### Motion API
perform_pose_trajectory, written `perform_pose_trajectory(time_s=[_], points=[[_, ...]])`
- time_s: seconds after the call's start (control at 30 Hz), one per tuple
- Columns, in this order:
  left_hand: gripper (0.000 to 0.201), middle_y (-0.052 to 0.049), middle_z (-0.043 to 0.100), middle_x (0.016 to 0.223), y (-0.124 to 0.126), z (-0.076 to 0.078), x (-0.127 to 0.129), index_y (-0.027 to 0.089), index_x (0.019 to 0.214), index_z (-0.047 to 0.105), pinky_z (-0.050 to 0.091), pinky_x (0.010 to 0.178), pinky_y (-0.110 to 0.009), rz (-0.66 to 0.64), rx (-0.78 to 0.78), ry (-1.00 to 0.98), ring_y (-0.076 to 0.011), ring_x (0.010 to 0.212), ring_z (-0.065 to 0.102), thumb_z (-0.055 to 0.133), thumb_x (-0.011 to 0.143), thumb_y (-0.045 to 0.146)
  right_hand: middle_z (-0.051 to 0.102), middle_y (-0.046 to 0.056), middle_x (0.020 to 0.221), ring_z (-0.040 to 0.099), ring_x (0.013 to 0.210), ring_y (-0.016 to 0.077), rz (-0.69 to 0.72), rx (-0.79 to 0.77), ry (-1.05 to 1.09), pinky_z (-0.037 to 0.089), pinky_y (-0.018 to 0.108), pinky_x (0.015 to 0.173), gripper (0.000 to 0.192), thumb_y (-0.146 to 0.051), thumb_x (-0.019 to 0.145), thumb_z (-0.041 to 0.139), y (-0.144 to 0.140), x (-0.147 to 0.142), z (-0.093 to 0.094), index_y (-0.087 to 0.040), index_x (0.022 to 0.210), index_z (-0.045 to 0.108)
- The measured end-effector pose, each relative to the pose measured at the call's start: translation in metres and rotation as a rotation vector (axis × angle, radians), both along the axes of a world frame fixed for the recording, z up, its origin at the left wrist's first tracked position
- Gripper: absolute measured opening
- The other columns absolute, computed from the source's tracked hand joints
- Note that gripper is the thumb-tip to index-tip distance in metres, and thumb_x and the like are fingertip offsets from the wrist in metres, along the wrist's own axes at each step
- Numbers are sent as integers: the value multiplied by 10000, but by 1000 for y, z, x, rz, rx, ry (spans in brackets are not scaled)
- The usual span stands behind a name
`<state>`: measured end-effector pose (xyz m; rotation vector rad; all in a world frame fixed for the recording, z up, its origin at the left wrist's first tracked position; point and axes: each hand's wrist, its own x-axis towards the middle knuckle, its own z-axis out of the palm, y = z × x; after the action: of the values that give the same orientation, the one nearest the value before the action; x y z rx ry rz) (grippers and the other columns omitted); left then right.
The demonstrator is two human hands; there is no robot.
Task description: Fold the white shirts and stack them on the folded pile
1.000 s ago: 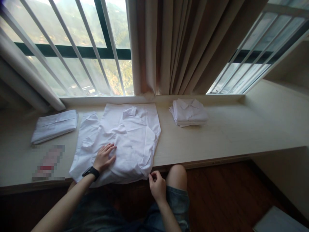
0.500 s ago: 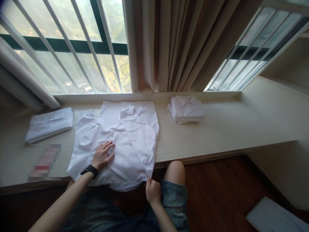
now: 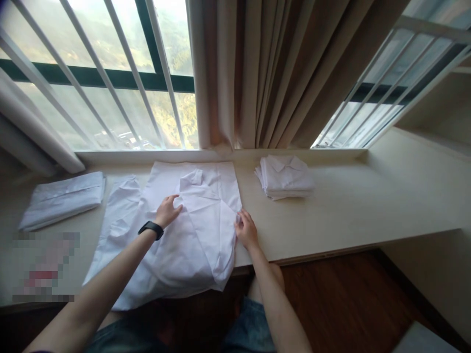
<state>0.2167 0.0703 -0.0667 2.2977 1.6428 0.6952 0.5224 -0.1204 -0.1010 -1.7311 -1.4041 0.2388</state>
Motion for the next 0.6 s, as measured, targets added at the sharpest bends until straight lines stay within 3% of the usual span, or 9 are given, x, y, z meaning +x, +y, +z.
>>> perform_pose_trajectory(time_s=[0.07, 0.23, 0.33, 0.47, 0.6], points=[[612, -204, 594, 1343, 36, 2, 20, 99, 1393, 526, 433, 1105, -415, 45, -27, 25, -319, 1286, 548, 615, 837, 341, 616, 119, 1378, 583, 1239, 251, 47, -31, -88, 466, 410, 1057, 361, -345, 920, 537, 24, 5, -7, -185, 1206, 687], [872, -185, 463, 1525, 116, -3, 51, 171, 1518, 421, 400, 1115, -444, 104, -25, 137, -362, 1370, 469, 733, 737, 402, 674, 65, 1278, 623, 1105, 234, 79, -79, -230, 471, 409, 1004, 245, -343, 987, 508, 36, 6, -21, -232, 1039, 720], [704, -158, 564, 1444, 151, -8, 55, 227, 1407, 576, 444, 1036, -420, 107, -87, 85, -358, 1267, 562, 707, 727, 354, 687, 65, 1174, 623, 1049, 219, 77, -83, -212, 479, 375, 967, 241, -374, 1001, 507, 35, 6, -20, -230, 1005, 702], [354, -158, 736, 1118, 181, -14, 47, 205, 1063, 767, 480, 901, -393, 202, -180, -9, -351, 1071, 660, 588, 771, 292, 663, 66, 1012, 622, 964, 206, 35, -101, -151, 496, 335, 893, 267, -415, 1009, 495, 38, 7, -16, -220, 998, 676], [353, -150, 746, 937, 195, -20, 37, 144, 973, 777, 493, 782, -350, 310, -218, -111, -317, 935, 680, 517, 807, 316, 655, 67, 995, 622, 953, 203, 6, -92, -112, 492, 323, 879, 262, -411, 1010, 487, 40, 6, -15, -205, 1021, 648]])
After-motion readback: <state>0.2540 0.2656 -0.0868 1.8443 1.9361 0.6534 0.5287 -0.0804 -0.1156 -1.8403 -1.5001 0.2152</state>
